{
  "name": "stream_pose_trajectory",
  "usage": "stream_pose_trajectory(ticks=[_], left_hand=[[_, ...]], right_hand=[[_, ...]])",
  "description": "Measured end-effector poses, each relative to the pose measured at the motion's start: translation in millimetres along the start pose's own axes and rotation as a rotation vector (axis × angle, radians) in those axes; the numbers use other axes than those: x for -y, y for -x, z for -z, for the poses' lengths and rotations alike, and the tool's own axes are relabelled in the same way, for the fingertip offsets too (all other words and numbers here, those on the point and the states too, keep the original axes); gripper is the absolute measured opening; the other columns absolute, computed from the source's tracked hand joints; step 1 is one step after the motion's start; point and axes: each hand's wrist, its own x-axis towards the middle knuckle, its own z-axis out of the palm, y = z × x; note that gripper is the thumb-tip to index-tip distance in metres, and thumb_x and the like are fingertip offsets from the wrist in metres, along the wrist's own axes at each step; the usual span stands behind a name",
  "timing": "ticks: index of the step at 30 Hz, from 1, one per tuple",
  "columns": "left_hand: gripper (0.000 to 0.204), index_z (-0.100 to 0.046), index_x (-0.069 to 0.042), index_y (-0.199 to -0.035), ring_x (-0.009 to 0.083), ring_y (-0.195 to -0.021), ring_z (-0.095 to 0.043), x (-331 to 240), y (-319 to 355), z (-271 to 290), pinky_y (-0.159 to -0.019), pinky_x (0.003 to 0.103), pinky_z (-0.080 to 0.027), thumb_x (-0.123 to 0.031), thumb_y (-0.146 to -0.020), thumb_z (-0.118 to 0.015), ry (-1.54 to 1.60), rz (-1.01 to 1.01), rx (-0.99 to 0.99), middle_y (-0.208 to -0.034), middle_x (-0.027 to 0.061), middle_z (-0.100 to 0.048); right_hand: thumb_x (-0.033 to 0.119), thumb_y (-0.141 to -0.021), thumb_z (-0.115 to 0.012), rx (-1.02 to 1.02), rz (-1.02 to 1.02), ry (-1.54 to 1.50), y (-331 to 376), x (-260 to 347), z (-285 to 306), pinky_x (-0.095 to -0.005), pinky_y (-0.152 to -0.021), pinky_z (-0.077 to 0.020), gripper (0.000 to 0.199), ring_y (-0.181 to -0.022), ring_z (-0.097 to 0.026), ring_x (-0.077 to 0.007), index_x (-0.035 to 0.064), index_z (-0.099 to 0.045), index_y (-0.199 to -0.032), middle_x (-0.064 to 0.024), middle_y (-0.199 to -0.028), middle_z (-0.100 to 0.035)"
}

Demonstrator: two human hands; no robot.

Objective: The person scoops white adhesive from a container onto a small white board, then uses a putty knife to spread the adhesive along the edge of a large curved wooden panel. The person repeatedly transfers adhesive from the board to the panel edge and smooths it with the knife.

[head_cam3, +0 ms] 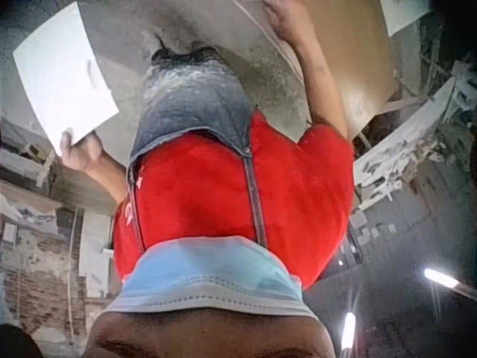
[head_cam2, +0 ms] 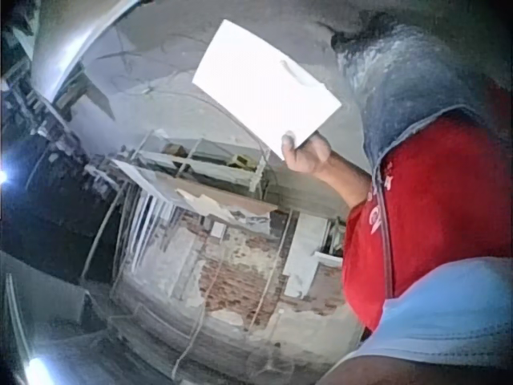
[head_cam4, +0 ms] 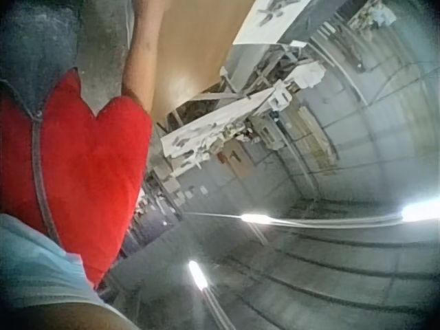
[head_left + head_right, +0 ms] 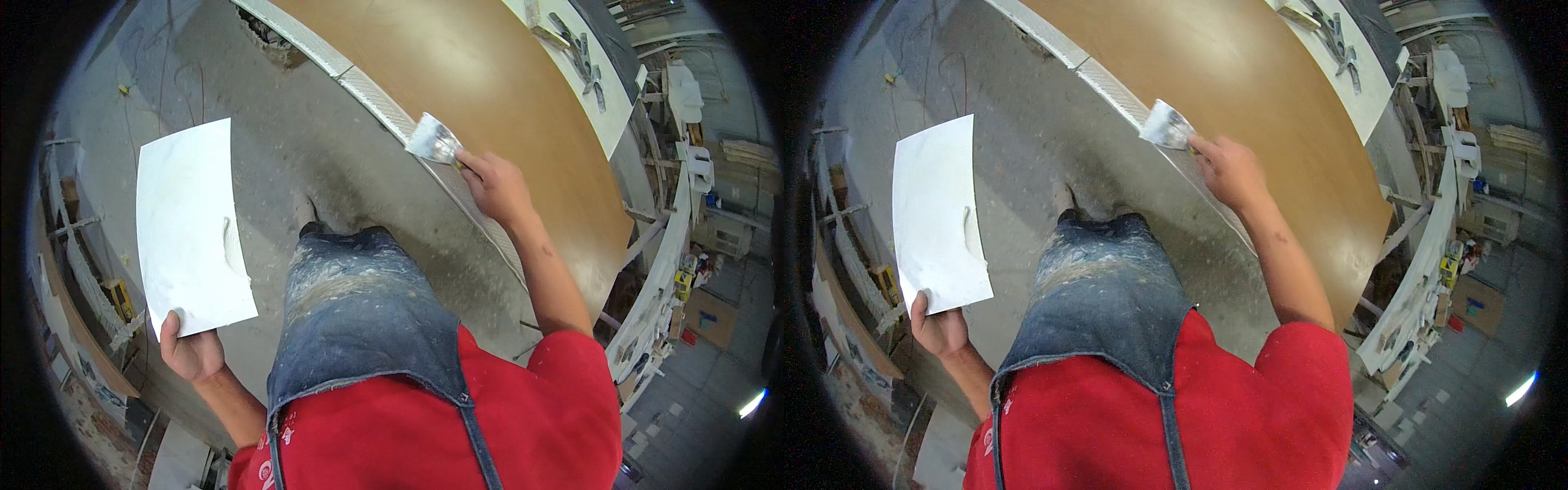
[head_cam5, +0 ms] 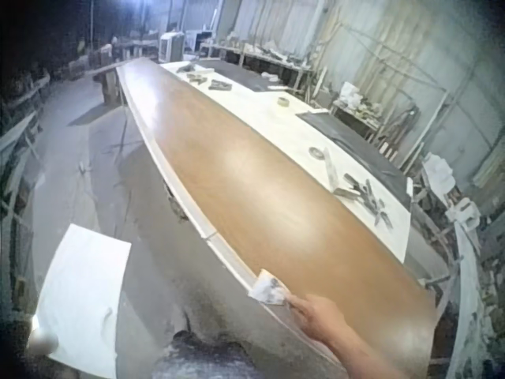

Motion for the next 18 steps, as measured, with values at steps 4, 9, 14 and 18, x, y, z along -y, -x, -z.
stream_pose_trajectory(ticks=[4,9,14,18], left_hand=[[0.067,-0.031,0.000,-0.154,0.0362,-0.142,-0.042,14,18,1,-0.119,0.057,-0.030,-0.013,-0.093,-0.055,0.025,-0.004,0.030,-0.154,0.0198,-0.043],[0.068,-0.035,0.002,-0.152,0.0344,-0.141,-0.044,27,42,-14,-0.119,0.053,-0.031,-0.011,-0.089,-0.058,0.012,-0.024,0.039,-0.151,0.0185,-0.046],[0.068,-0.029,0.000,-0.156,0.0370,-0.143,-0.040,36,63,-8,-0.120,0.056,-0.028,-0.013,-0.093,-0.053,-0.014,-0.036,0.068,-0.155,0.0206,-0.041],[0.068,-0.034,0.003,-0.152,0.0355,-0.142,-0.042,41,78,-8,-0.120,0.054,-0.029,-0.010,-0.090,-0.058,-0.003,-0.015,0.043,-0.151,0.0198,-0.046]], right_hand=[[0.021,-0.091,-0.067,-0.067,-0.061,-0.071,33,-10,13,-0.0464,-0.075,-0.0530,0.030,-0.087,-0.065,-0.0351,0.0195,-0.072,-0.120,-0.0128,-0.088,-0.065],[0.019,-0.090,-0.066,-0.055,0.045,-0.114,23,14,11,-0.0465,-0.076,-0.0535,0.030,-0.087,-0.065,-0.0357,0.0191,-0.071,-0.120,-0.0132,-0.090,-0.066],[0.017,-0.090,-0.065,-0.008,0.103,-0.110,32,-8,-5,-0.0469,-0.076,-0.0536,0.030,-0.088,-0.065,-0.0362,0.0190,-0.070,-0.119,-0.0132,-0.092,-0.067],[0.014,-0.089,-0.068,-0.032,0.047,-0.091,109,-58,-6,-0.0440,-0.075,-0.0525,0.031,-0.086,-0.065,-0.0340,0.0162,-0.072,-0.119,-0.0135,-0.091,-0.067]])
